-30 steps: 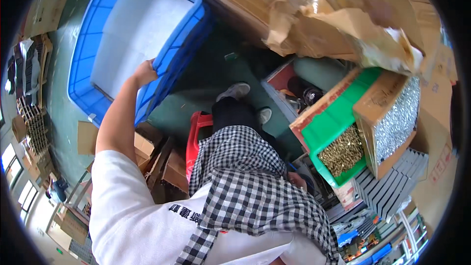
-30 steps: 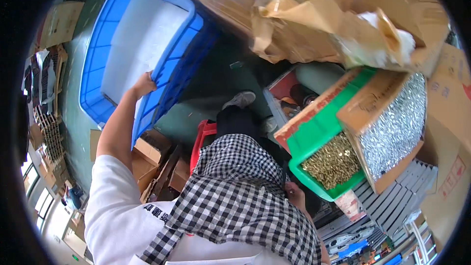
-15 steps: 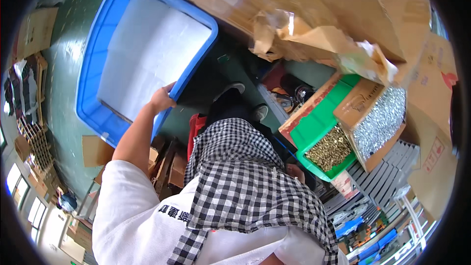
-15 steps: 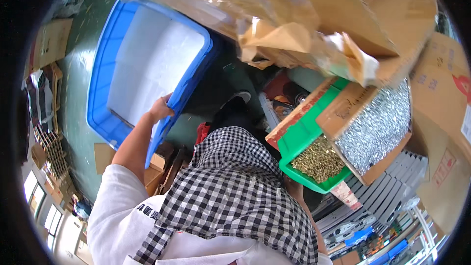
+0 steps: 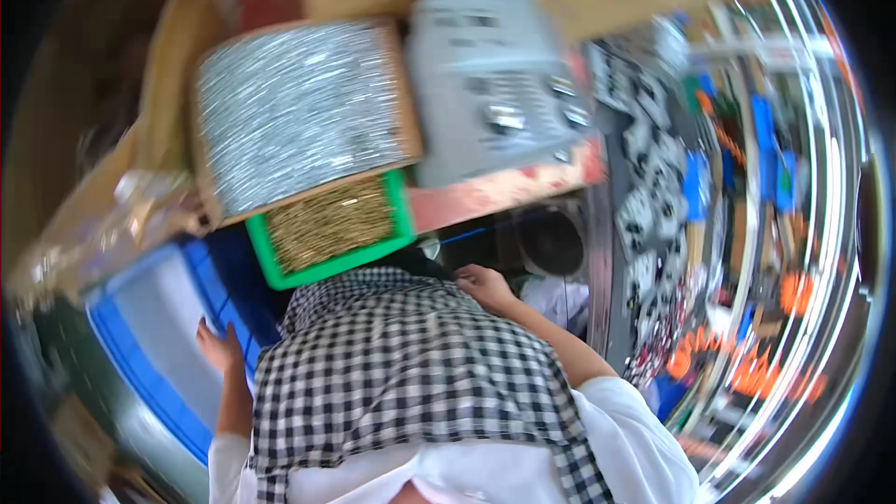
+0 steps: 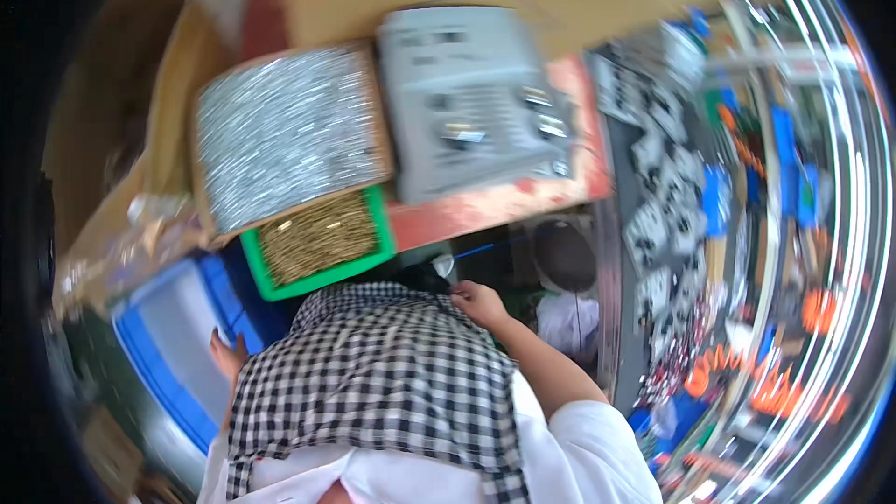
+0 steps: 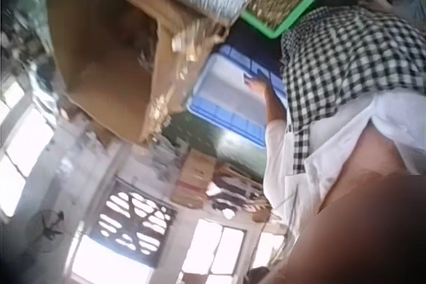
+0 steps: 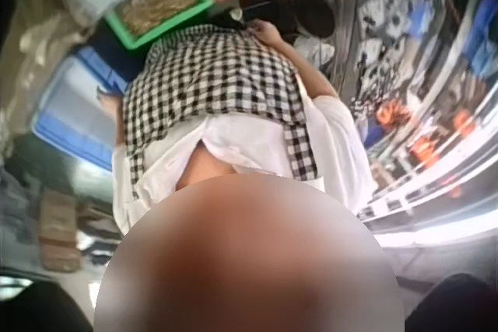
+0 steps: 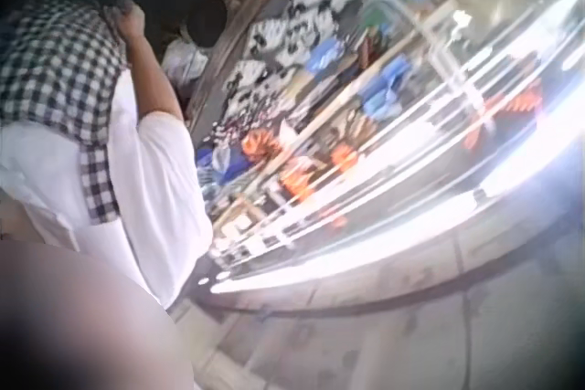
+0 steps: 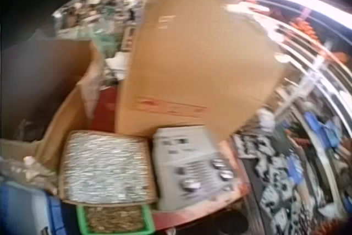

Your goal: Assembling knobs and components onto metal faceplates and organizing them in containers.

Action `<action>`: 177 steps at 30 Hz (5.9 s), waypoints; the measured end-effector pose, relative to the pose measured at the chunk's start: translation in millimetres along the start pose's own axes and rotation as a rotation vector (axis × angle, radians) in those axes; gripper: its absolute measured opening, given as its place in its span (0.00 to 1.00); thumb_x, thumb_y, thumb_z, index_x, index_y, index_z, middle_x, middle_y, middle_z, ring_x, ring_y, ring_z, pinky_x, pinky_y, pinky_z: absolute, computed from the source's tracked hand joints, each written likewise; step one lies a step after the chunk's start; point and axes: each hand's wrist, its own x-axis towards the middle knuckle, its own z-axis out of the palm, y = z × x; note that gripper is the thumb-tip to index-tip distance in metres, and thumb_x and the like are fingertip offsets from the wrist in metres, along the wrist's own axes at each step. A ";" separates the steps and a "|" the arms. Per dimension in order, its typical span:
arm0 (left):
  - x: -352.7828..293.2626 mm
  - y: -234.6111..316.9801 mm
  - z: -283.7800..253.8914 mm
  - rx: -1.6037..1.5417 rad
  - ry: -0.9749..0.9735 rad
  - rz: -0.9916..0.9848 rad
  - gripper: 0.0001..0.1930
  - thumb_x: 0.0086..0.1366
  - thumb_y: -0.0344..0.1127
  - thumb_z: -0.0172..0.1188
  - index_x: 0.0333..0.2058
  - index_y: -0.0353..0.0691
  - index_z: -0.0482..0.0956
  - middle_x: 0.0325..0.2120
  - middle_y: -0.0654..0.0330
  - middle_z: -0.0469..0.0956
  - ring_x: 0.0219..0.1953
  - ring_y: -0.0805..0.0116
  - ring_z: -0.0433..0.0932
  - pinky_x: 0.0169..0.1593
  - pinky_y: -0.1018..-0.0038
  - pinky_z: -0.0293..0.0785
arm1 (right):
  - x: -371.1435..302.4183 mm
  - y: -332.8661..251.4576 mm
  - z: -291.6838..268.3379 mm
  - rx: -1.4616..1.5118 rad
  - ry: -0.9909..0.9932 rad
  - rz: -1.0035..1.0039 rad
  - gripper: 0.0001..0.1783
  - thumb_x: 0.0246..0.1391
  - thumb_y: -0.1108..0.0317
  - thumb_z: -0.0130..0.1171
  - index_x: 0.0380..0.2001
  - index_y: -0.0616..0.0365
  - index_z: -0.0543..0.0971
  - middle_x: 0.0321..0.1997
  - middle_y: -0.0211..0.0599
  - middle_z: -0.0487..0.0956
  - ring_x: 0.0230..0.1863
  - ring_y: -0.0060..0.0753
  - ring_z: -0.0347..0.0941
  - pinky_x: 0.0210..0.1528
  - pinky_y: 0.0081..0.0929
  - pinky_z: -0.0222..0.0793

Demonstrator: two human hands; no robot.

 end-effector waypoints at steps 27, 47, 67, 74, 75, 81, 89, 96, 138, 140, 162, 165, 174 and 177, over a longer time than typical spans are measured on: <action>-354.3 697.6 -38.7 0.152 -1.080 2.255 0.14 0.50 0.28 0.62 0.37 0.36 0.75 0.36 0.54 0.73 0.36 0.58 0.74 0.40 0.69 0.72 | -176.7 222.4 209.4 1.274 0.493 1.004 0.15 0.44 0.57 0.59 0.32 0.55 0.80 0.36 0.43 0.80 0.41 0.45 0.75 0.46 0.34 0.68; -495.8 724.0 95.3 -0.135 -1.216 3.283 0.17 0.43 0.35 0.71 0.34 0.41 0.80 0.34 0.54 0.74 0.35 0.60 0.75 0.35 0.70 0.75 | -237.0 213.1 254.9 1.482 -0.067 2.045 0.31 0.48 0.49 0.57 0.53 0.52 0.69 0.50 0.43 0.74 0.52 0.42 0.70 0.54 0.37 0.65; -451.8 728.8 75.5 1.124 -1.055 2.846 0.12 0.53 0.40 0.59 0.38 0.54 0.78 0.41 0.72 0.74 0.47 0.70 0.70 0.53 0.72 0.63 | -79.8 169.5 301.9 1.925 1.056 1.235 0.19 0.58 0.52 0.49 0.45 0.53 0.75 0.44 0.36 0.76 0.45 0.32 0.72 0.42 0.31 0.70; -466.6 747.7 111.0 0.304 -0.853 3.711 0.16 0.59 0.37 0.52 0.46 0.45 0.74 0.47 0.69 0.71 0.50 0.71 0.69 0.57 0.72 0.61 | -82.4 228.7 270.9 2.005 0.877 1.180 0.18 0.58 0.55 0.49 0.45 0.54 0.75 0.43 0.35 0.77 0.42 0.31 0.73 0.40 0.29 0.70; -468.2 746.6 108.7 0.283 -0.837 3.725 0.16 0.60 0.37 0.51 0.47 0.44 0.74 0.48 0.68 0.71 0.50 0.71 0.69 0.58 0.72 0.61 | -87.3 237.0 268.3 2.001 0.842 1.171 0.18 0.58 0.55 0.49 0.45 0.54 0.75 0.42 0.35 0.77 0.41 0.31 0.73 0.39 0.29 0.71; -498.5 738.5 80.9 0.335 -1.168 3.305 0.13 0.52 0.38 0.58 0.37 0.46 0.80 0.43 0.68 0.73 0.48 0.74 0.71 0.50 0.75 0.64 | -95.9 275.2 267.3 1.993 0.687 1.126 0.17 0.58 0.58 0.51 0.46 0.55 0.75 0.41 0.35 0.78 0.39 0.30 0.74 0.37 0.28 0.71; -480.4 720.9 66.0 -0.195 -0.824 3.266 0.10 0.52 0.36 0.58 0.36 0.48 0.76 0.39 0.59 0.74 0.46 0.62 0.73 0.50 0.66 0.69 | -87.3 334.7 240.3 1.878 0.608 1.112 0.17 0.57 0.62 0.52 0.47 0.57 0.74 0.39 0.35 0.79 0.36 0.29 0.75 0.35 0.26 0.72; -329.1 651.3 8.3 -0.605 -1.069 2.419 0.13 0.44 0.40 0.66 0.27 0.43 0.77 0.33 0.60 0.73 0.40 0.59 0.73 0.46 0.63 0.68 | -114.3 361.2 110.0 1.476 0.940 0.871 0.13 0.55 0.65 0.54 0.41 0.59 0.78 0.32 0.35 0.80 0.30 0.30 0.75 0.33 0.26 0.71; -258.9 634.2 44.7 -0.921 -1.981 0.433 0.23 0.65 0.48 0.52 0.50 0.37 0.68 0.42 0.53 0.73 0.42 0.62 0.75 0.46 0.66 0.71 | -73.9 125.7 -216.1 -0.366 1.238 -0.402 0.08 0.39 0.75 0.60 0.26 0.49 0.77 0.22 0.30 0.70 0.23 0.37 0.71 0.24 0.31 0.67; -248.0 639.0 44.7 -1.046 -2.010 0.303 0.22 0.65 0.47 0.51 0.50 0.38 0.68 0.43 0.52 0.73 0.45 0.59 0.74 0.48 0.63 0.70 | -57.3 114.3 -224.9 -0.369 1.226 -0.471 0.09 0.38 0.75 0.60 0.26 0.49 0.77 0.22 0.30 0.71 0.22 0.36 0.71 0.23 0.30 0.67; -221.4 643.7 6.2 -0.718 -1.545 0.956 0.11 0.60 0.34 0.58 0.39 0.35 0.75 0.37 0.57 0.73 0.34 0.72 0.75 0.37 0.78 0.73 | -33.7 73.2 -283.7 -0.020 1.213 -0.529 0.23 0.37 0.67 0.68 0.40 0.58 0.73 0.35 0.39 0.76 0.31 0.41 0.74 0.33 0.33 0.70; -240.9 658.2 -23.2 -1.022 -0.904 1.473 0.11 0.49 0.26 0.65 0.33 0.36 0.76 0.30 0.60 0.72 0.28 0.72 0.73 0.32 0.79 0.70 | -52.8 62.8 -269.4 0.249 1.122 -0.500 0.24 0.36 0.72 0.68 0.40 0.59 0.72 0.35 0.40 0.75 0.31 0.41 0.74 0.32 0.31 0.72; -280.7 674.7 -23.8 -1.178 -0.933 1.435 0.05 0.52 0.24 0.62 0.29 0.32 0.76 0.28 0.59 0.75 0.27 0.73 0.74 0.32 0.80 0.71 | -83.2 81.5 -244.8 0.586 1.103 -0.618 0.24 0.41 0.77 0.65 0.45 0.60 0.70 0.35 0.38 0.75 0.30 0.27 0.73 0.32 0.23 0.72; -283.6 666.4 -11.8 -1.061 -1.292 1.109 0.05 0.57 0.24 0.59 0.33 0.29 0.77 0.33 0.60 0.76 0.31 0.78 0.74 0.37 0.83 0.71 | -85.6 97.2 -236.0 1.093 0.951 -0.627 0.18 0.46 0.75 0.65 0.41 0.63 0.71 0.34 0.28 0.74 0.32 0.14 0.69 0.37 0.16 0.70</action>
